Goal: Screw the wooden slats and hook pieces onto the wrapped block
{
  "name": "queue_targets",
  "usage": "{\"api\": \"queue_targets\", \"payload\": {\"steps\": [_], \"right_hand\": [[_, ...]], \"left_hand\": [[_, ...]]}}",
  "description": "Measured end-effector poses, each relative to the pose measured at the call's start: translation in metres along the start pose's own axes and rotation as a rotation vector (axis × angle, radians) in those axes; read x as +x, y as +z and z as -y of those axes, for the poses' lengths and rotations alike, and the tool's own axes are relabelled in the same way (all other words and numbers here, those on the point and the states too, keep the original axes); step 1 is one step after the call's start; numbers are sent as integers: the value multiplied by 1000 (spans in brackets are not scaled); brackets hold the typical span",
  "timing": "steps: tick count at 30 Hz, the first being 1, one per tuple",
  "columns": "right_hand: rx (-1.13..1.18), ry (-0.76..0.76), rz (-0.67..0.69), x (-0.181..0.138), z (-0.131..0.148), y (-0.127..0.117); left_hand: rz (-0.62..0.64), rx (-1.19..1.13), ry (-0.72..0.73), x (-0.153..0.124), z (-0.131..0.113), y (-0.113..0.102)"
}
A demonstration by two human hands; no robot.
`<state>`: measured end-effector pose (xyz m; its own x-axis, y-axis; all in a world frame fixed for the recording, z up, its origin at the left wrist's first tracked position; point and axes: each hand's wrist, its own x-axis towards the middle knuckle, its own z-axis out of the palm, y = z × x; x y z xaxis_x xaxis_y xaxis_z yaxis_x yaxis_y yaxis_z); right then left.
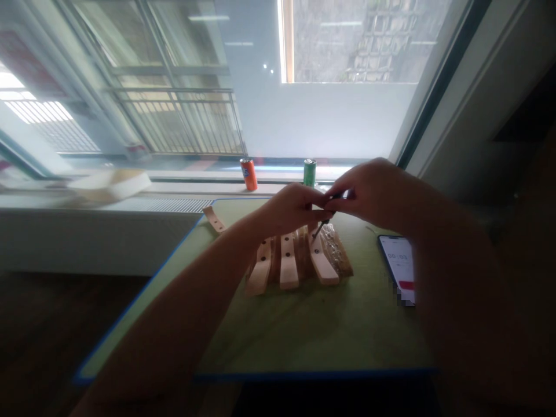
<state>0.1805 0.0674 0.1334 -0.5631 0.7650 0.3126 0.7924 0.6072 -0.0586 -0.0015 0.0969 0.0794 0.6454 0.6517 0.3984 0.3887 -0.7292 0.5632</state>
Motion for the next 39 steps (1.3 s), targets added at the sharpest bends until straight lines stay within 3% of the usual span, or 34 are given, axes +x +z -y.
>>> {"api": "queue_targets", "payload": {"steps": [2,6,14,21,27,34,39], "right_hand": [[-69,14,2,0,-1,-1],[-147,46,-29,3,0,0],[59,1,18,-10,-2,-14],[-10,115,43,-7,-5,-5],[14,34,0,-7,0,-10],[-40,48,45,-7,2,-8],[5,31,46,-8,-1,-10]], "left_hand": [[2,8,-6,0,-2,3],[-110,58,-5,0,-1,9],[11,-81,-82,-1,11,4],[-75,-38,-91,-1,11,9],[-1,-54,-70,-1,15,8],[-116,-22,-39,-2,9,6],[-79,15,-22,-1,9,7]]}}
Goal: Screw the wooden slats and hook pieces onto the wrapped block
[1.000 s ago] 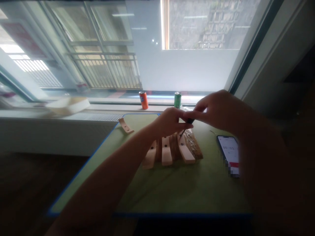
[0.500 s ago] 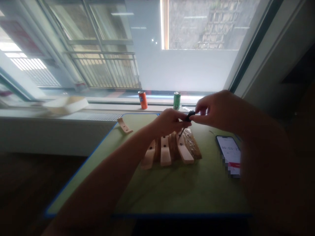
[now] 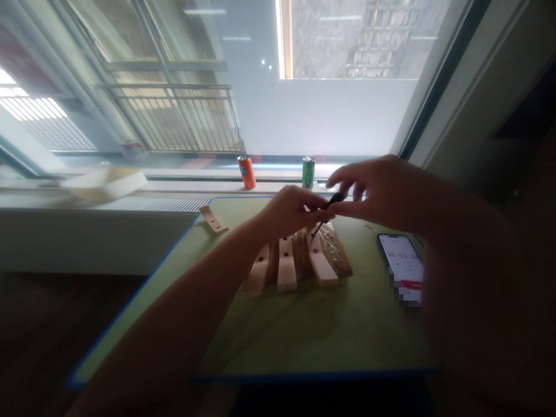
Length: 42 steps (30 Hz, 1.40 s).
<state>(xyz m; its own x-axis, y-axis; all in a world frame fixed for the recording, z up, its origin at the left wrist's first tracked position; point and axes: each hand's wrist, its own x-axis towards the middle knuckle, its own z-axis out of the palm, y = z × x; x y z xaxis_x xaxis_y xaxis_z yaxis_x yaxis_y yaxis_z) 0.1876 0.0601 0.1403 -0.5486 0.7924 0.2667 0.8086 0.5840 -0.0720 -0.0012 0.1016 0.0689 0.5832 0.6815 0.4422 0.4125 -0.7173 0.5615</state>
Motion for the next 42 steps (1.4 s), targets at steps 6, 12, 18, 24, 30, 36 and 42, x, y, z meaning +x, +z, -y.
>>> {"api": "queue_targets", "payload": {"steps": [6,12,18,24,30,36,42], "right_hand": [[-37,30,-21,3,1,9],[-21,-16,-104,11,3,15],[23,-119,-49,9,3,8],[-1,-57,-28,7,-4,7],[-105,64,-19,9,-5,12],[-109,86,-37,11,1,13],[-71,20,-118,14,4,19]], "left_hand": [[-51,-52,54,0,11,5],[-110,-67,86,0,17,6],[-78,-66,67,-1,14,1],[-58,-114,37,0,16,4],[-153,-23,99,2,14,3],[-131,0,94,1,14,2],[-111,21,54,1,13,6]]}}
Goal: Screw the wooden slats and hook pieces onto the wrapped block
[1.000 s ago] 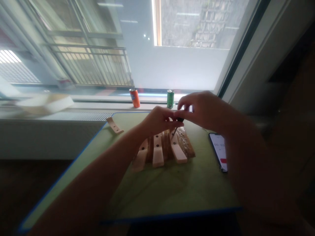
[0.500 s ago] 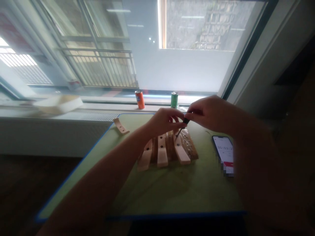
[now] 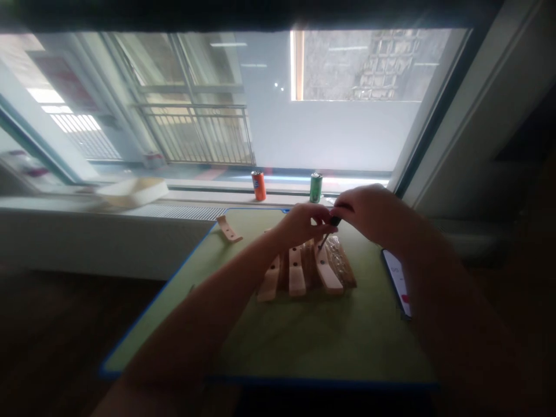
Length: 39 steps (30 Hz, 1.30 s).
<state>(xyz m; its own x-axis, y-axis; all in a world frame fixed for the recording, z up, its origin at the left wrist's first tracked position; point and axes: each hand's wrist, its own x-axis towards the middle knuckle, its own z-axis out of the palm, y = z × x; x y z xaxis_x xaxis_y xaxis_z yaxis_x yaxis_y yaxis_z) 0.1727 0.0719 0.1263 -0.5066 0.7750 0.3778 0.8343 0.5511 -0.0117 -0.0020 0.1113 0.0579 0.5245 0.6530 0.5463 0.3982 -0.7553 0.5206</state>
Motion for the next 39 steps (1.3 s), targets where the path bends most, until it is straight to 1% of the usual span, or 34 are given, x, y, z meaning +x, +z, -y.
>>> {"api": "queue_targets", "payload": {"steps": [3,8,12,15,17,19,21,23,25,30,34,36,39], "right_hand": [[70,-69,3,-2,-2,1],[161,-111,17,-6,-5,-1],[189,-121,22,-6,-5,-4],[187,-124,13,-7,-3,-8],[157,-102,18,-7,-1,-9],[79,-40,11,-6,3,-8],[-22,33,-28,-4,7,-5],[-91,69,-79,-3,11,0],[-86,68,-87,-2,12,3],[77,7,-31,-6,8,-2],[150,-57,18,-8,7,-8],[107,-35,12,-7,6,-7],[-3,64,-27,-3,5,-2]], "left_hand": [[5,-19,-23,0,1,1],[17,-155,-75,0,4,0],[-3,-187,-85,0,3,-2],[15,-183,-75,0,0,-3],[13,-161,-65,0,-2,-4],[-4,-144,-57,0,-4,-4],[-14,-155,-40,0,-5,-4],[-7,-188,-24,-1,-4,-3],[-4,-210,-28,-1,-2,-1],[9,-211,-54,-1,-3,-2],[71,-119,-25,0,-5,-5],[55,-58,-20,0,-6,-5],[-4,-30,-10,1,-6,-5]]}}
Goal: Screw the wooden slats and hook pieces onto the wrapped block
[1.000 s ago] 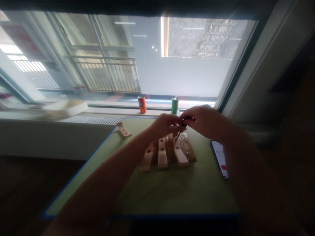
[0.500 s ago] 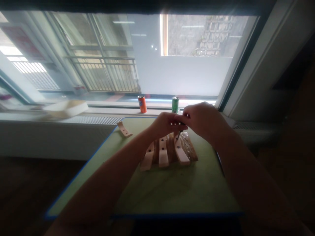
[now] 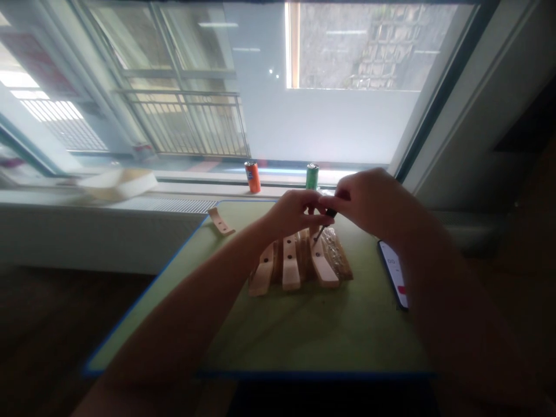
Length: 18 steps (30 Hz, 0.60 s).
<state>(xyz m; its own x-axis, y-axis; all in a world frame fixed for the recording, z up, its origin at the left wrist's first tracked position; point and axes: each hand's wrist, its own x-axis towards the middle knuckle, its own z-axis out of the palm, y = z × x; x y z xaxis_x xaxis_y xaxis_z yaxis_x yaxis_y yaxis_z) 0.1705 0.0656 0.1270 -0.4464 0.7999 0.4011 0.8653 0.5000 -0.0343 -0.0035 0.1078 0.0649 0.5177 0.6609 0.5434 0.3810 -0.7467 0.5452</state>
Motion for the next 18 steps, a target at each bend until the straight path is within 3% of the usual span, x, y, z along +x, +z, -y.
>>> {"api": "queue_targets", "payload": {"steps": [5,11,18], "right_hand": [[-59,91,-28,2,1,5],[50,0,87,-4,-5,-3],[-9,46,112,-2,-5,0]], "left_hand": [[44,-12,28,0,1,-1],[79,8,21,0,3,-3],[6,38,55,0,-1,2]]}}
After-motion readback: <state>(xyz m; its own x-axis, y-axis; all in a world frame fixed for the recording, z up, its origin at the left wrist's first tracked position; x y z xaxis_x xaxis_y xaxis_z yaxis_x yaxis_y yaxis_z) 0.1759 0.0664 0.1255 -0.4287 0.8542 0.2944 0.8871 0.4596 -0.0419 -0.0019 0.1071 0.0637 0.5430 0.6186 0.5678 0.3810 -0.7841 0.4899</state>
